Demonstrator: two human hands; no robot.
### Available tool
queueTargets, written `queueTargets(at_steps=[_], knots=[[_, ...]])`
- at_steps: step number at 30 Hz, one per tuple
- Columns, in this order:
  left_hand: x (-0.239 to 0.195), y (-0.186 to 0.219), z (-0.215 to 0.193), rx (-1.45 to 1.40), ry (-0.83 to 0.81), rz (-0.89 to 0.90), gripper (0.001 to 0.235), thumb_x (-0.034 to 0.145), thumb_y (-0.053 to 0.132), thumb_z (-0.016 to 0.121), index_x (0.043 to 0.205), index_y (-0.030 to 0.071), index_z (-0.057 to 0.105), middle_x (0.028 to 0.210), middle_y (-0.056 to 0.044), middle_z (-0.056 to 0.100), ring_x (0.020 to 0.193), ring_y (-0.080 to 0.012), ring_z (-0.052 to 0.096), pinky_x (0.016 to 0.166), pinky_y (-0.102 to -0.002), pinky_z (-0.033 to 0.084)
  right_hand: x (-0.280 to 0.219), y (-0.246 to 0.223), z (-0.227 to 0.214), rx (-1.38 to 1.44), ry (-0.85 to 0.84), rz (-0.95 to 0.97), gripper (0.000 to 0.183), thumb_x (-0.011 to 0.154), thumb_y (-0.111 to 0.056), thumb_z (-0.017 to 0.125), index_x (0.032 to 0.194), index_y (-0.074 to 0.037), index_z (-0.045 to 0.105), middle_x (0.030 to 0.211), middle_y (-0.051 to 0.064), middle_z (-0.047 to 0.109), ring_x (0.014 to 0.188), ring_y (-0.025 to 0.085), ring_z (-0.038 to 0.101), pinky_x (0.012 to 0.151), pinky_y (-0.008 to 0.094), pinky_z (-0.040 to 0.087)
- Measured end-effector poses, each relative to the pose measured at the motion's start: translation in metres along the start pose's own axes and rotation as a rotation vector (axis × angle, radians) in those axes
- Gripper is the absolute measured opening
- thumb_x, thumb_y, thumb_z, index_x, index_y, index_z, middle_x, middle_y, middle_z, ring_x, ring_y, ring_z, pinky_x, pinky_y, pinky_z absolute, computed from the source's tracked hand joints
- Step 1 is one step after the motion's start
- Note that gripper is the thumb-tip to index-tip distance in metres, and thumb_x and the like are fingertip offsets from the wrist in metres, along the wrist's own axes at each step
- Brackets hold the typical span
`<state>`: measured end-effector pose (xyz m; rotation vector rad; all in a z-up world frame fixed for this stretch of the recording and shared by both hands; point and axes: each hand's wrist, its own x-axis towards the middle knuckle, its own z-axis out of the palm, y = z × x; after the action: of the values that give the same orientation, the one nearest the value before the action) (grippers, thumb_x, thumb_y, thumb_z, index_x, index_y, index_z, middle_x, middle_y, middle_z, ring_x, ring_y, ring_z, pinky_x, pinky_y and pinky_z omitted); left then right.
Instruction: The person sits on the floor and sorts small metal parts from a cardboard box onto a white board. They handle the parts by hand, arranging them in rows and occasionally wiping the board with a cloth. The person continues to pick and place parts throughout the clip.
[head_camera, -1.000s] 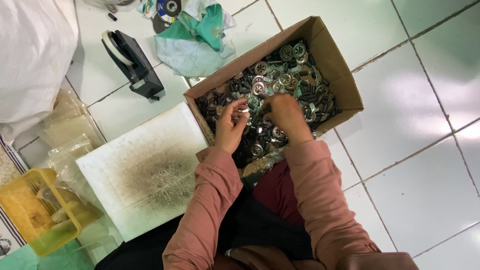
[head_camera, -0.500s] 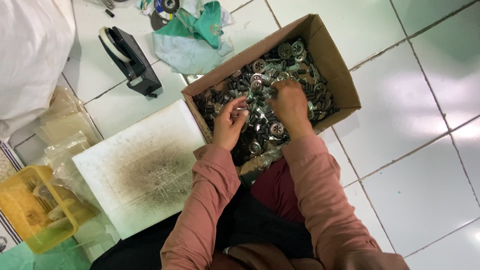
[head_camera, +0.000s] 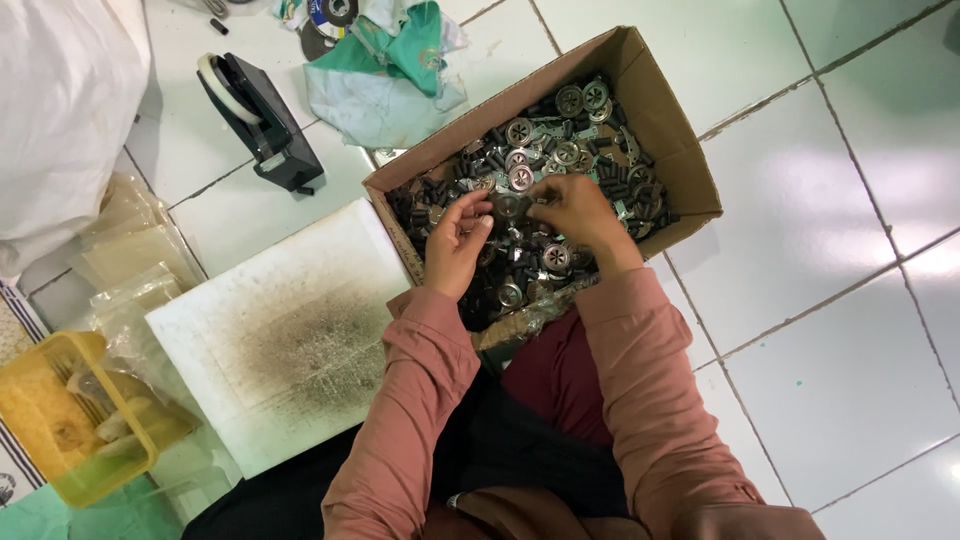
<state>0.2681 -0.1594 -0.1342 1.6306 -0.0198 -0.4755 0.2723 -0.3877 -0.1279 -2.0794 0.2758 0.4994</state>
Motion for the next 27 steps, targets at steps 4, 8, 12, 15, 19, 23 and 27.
queueTargets(at_steps=[4, 8, 12, 15, 19, 23, 27], knots=[[0.003, -0.012, -0.003, -0.123, -0.022, -0.011, 0.04, 0.109, 0.025, 0.059, 0.147, 0.012, 0.055, 0.133, -0.018, 0.063, 0.12, -0.0261, 0.064, 0.1, -0.045, 0.054, 0.002, 0.005, -0.005, 0.393, -0.058, 0.005, 0.032, 0.093, -0.004, 0.072, 0.122, 0.009, 0.066, 0.104, 0.027, 0.067, 0.077, 0.026, 0.073, 0.064, 0.038, 0.06], [0.003, 0.001, -0.001, -0.246, -0.037, 0.019, 0.042, 0.108, 0.028, 0.063, 0.145, 0.01, 0.056, 0.135, -0.017, 0.063, 0.124, -0.0247, 0.062, 0.102, -0.047, 0.055, -0.005, -0.013, -0.003, 0.476, -0.113, -0.038, 0.03, 0.096, -0.002, 0.07, 0.123, 0.009, 0.065, 0.103, 0.025, 0.068, 0.081, 0.023, 0.072, 0.066, 0.035, 0.061], [0.004, -0.015, -0.005, -0.179, 0.048, -0.044, 0.03, 0.1, 0.025, 0.073, 0.126, 0.01, 0.072, 0.111, -0.011, 0.074, 0.101, -0.0162, 0.071, 0.081, -0.03, 0.064, -0.007, -0.018, 0.003, 0.448, -0.11, -0.019, 0.031, 0.09, -0.007, 0.079, 0.118, 0.002, 0.072, 0.1, 0.021, 0.073, 0.076, 0.02, 0.072, 0.067, 0.036, 0.062], [0.007, -0.016, -0.006, -0.263, 0.095, -0.005, 0.023, 0.103, 0.016, 0.066, 0.122, 0.004, 0.069, 0.101, -0.017, 0.073, 0.085, -0.0193, 0.075, 0.073, -0.026, 0.064, -0.004, -0.016, -0.003, 0.465, -0.1, -0.053, 0.025, 0.095, -0.002, 0.071, 0.119, 0.005, 0.071, 0.092, 0.022, 0.072, 0.073, 0.021, 0.073, 0.06, 0.032, 0.059], [0.003, -0.008, -0.007, -0.125, 0.048, 0.046, 0.029, 0.104, 0.02, 0.066, 0.131, 0.012, 0.067, 0.11, -0.01, 0.065, 0.097, -0.0153, 0.065, 0.08, -0.028, 0.056, -0.008, -0.014, -0.011, 0.498, -0.062, -0.067, 0.031, 0.095, 0.0, 0.069, 0.126, 0.002, 0.068, 0.091, 0.02, 0.072, 0.073, 0.02, 0.074, 0.059, 0.028, 0.059], [-0.002, 0.01, -0.006, 0.045, 0.02, 0.045, 0.041, 0.104, 0.027, 0.068, 0.145, 0.021, 0.061, 0.125, -0.005, 0.055, 0.109, -0.0142, 0.053, 0.094, -0.032, 0.05, -0.008, -0.016, -0.01, 0.507, -0.068, -0.105, 0.039, 0.097, 0.002, 0.068, 0.135, 0.002, 0.063, 0.093, 0.021, 0.073, 0.073, 0.02, 0.073, 0.06, 0.028, 0.058], [0.0, -0.002, 0.0, -0.076, 0.027, 0.048, 0.041, 0.101, 0.024, 0.073, 0.14, 0.015, 0.064, 0.112, -0.003, 0.066, 0.1, -0.0098, 0.062, 0.085, -0.028, 0.056, -0.01, -0.033, -0.009, 0.589, -0.153, -0.06, 0.044, 0.091, 0.004, 0.068, 0.134, -0.003, 0.063, 0.096, 0.011, 0.073, 0.073, 0.014, 0.073, 0.06, 0.02, 0.06]])
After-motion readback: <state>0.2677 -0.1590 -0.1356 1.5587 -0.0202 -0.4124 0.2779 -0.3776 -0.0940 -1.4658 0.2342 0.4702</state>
